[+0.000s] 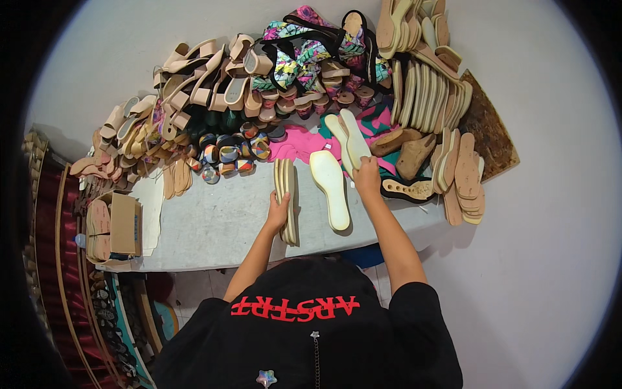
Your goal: Organizing and bundling shoe soles and insoles on a work table.
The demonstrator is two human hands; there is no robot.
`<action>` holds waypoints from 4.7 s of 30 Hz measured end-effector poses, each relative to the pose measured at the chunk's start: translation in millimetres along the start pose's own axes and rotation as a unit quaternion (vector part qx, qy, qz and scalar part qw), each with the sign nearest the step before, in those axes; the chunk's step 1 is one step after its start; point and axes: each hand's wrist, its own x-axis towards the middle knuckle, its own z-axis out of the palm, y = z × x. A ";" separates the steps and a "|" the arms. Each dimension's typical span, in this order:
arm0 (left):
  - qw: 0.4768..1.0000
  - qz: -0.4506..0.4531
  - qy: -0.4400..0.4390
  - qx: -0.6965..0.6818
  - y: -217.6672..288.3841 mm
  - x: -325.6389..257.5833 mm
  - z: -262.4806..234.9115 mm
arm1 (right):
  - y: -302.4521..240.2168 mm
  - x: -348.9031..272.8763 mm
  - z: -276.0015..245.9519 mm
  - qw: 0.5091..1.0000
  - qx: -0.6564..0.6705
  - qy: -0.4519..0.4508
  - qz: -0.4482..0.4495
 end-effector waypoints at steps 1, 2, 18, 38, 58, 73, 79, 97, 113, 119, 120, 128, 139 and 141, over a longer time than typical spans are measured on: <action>1.000 -0.002 0.002 0.004 -0.5 0.2 -0.3 | 2.4 0.4 -1.7 0.999 0.027 0.046 -0.008; 1.000 -0.003 0.001 0.003 -0.8 0.8 0.1 | -0.9 -0.1 -8.2 0.994 0.053 0.092 -0.015; 0.994 -0.022 -0.040 -0.095 1.1 3.3 -9.5 | -10.1 19.1 -55.5 0.673 0.729 0.123 0.018; 0.983 -0.049 -0.086 -0.155 3.5 -15.7 -24.9 | -96.3 -5.3 63.4 0.572 0.775 -0.138 0.232; 0.995 -0.003 -0.020 -0.102 -12.2 -8.2 -33.6 | -115.0 -86.0 100.2 0.944 0.207 -0.240 0.086; 0.997 0.040 -0.032 -0.052 -20.2 -6.1 -31.0 | -109.8 -92.5 98.9 0.832 0.440 -0.324 0.098; 0.999 0.036 -0.025 -0.030 -13.6 -9.3 -24.4 | -112.9 -84.5 71.5 0.824 0.418 -0.360 0.128; 0.999 0.042 -0.013 0.011 -16.7 -6.3 -16.9 | -89.0 -57.6 53.4 0.929 0.365 -0.047 0.047; 0.999 0.017 -0.035 0.000 -18.7 -4.7 -18.6 | -3.9 -12.1 14.7 0.985 -0.044 -0.108 0.126; 0.999 -0.002 -0.034 -0.007 -11.9 -8.3 -17.7 | -8.9 -15.2 6.4 0.995 0.045 0.061 0.067; 0.999 0.016 -0.030 -0.001 -12.9 -8.2 -18.3 | -10.8 -15.2 3.3 0.988 0.082 0.125 0.027; 0.999 0.018 -0.028 0.009 -8.9 -10.0 -17.3 | 2.0 22.3 -25.6 0.869 0.367 0.271 0.193; 1.000 -0.002 -0.023 -0.012 -0.9 -15.2 -17.3 | -19.0 57.0 -73.1 0.762 0.584 0.263 0.093; 1.000 0.005 -0.023 -0.004 -3.2 -12.9 -17.0 | -19.0 61.2 -61.6 0.794 0.575 0.170 0.106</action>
